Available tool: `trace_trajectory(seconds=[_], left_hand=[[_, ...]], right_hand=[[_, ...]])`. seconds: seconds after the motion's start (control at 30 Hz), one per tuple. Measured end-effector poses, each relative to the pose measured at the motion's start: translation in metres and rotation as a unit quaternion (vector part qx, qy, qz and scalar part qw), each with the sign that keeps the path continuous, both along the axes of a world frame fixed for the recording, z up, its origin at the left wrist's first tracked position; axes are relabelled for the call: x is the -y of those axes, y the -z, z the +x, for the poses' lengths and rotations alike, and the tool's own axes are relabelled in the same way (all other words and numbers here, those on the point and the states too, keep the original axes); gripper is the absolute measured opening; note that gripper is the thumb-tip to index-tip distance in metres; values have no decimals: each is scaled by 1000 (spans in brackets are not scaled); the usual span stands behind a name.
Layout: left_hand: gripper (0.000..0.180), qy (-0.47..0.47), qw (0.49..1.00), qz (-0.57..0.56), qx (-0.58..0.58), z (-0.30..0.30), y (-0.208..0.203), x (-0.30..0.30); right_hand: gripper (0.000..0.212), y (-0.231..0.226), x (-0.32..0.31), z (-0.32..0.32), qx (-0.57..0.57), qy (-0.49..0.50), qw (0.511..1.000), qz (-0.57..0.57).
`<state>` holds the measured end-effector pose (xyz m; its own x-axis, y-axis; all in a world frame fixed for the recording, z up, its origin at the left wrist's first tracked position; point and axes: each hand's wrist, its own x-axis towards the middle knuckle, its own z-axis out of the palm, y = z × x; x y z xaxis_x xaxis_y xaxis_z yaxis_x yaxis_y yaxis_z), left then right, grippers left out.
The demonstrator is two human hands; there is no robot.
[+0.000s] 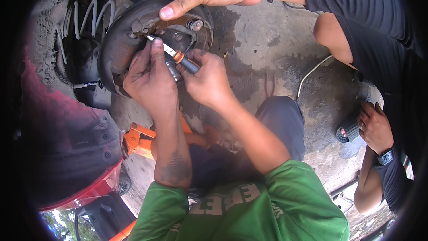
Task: The person works on a car's rear drum brake assembly while sitting on the ground. They use a screwdriver and pliers to remove and adjust internal components, including springs and brake shoes, with assistance from another person.
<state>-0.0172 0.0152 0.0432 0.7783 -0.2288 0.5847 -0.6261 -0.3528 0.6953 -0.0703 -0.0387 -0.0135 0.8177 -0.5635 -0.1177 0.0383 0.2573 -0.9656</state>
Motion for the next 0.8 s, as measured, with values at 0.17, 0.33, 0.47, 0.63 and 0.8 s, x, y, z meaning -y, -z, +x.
trace_trajectory(seconds=[0.17,0.33,0.47,0.63,0.8], left_hand=[[18,-1,1000,13,-17,-1,1,-5],[18,16,1000,-2,-20,0,4,-8],[17,35,999,-10,-16,4,4,-9],[18,15,1000,11,-4,2,5,-10],[19,45,999,-1,-10,6,7,-13]], right_hand=[[18,5,-5,-1,0,23,999,-26],[20,12,-9,5,27,38,998,-33],[21,13,-11,7,41,59,995,-64],[23,17,-8,4,64,42,997,-17],[25,23,-20,9,71,99,991,-50]])
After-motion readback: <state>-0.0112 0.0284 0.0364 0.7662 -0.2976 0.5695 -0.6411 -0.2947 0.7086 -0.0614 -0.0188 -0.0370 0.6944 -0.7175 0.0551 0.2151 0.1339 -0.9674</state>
